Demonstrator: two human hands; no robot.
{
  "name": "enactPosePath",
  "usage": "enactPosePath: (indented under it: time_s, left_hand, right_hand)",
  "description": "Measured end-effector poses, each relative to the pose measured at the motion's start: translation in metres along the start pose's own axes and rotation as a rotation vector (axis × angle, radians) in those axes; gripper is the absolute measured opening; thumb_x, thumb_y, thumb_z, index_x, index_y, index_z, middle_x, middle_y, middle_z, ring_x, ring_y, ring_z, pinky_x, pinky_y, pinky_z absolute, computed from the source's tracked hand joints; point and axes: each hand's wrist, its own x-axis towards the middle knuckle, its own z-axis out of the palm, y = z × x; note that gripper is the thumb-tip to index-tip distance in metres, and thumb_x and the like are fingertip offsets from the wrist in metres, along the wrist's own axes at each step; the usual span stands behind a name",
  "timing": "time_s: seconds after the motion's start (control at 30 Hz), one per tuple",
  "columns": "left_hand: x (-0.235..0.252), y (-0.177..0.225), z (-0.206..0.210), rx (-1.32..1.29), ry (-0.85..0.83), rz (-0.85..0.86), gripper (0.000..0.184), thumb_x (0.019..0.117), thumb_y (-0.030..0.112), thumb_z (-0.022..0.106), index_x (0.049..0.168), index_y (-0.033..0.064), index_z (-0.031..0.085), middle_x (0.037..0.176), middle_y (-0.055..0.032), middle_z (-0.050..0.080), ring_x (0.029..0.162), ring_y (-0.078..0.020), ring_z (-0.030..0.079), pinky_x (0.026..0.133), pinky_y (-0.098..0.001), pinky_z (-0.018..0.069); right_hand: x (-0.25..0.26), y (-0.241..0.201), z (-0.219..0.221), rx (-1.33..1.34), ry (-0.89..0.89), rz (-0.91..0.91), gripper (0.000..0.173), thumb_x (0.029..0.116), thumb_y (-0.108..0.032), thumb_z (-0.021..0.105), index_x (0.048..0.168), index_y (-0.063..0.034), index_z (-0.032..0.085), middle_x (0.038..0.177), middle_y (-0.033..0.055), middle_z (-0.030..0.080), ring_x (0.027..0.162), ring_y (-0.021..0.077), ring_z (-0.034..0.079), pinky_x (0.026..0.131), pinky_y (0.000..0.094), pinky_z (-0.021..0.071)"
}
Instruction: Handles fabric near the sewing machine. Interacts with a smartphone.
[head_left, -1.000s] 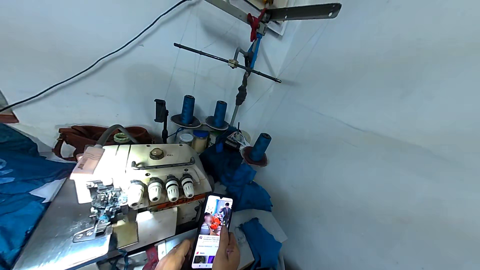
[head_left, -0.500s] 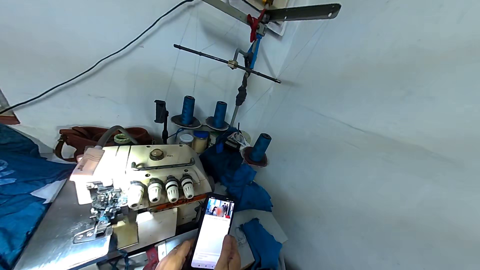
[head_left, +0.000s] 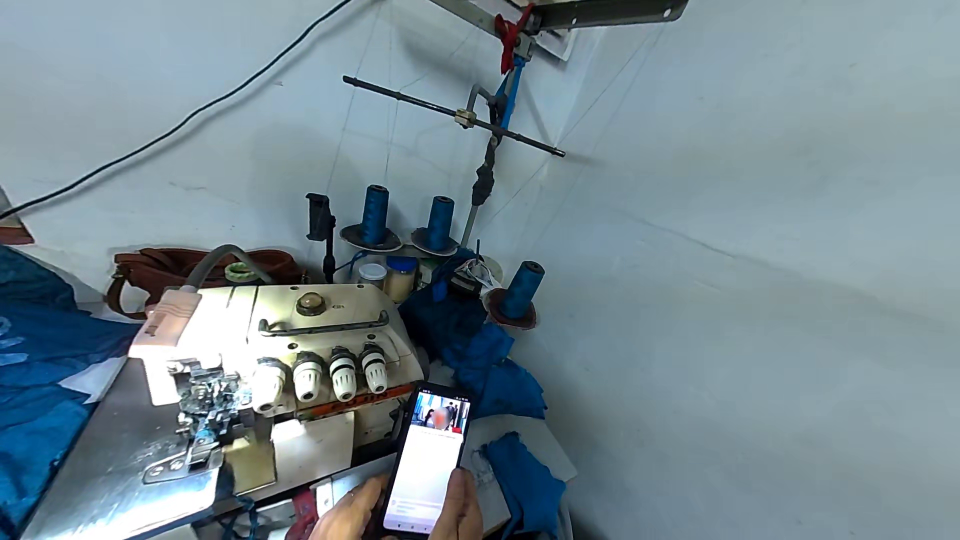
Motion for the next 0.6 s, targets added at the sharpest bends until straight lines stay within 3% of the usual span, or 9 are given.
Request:
enactPosePath:
  time_s: [0.6]
  left_hand:
    - [0.0002,-0.0011,0.0011,0.01,0.015,0.018,0.05,0.087,0.017,0.076,0.127,-0.0071,0.061,0.106,-0.0218,0.07,0.095,-0.0359,0.07,0.089,-0.0547,0.0549]
  right_hand:
    - [-0.0014,0.0028,0.0,0.02,-0.004,-0.027,0.034,0.1088,-0.013,0.038,0.109,0.0098,0.064,0.08,0.0069,0.068,0.074,-0.0012,0.067,0.074,0.0177,0.0562]
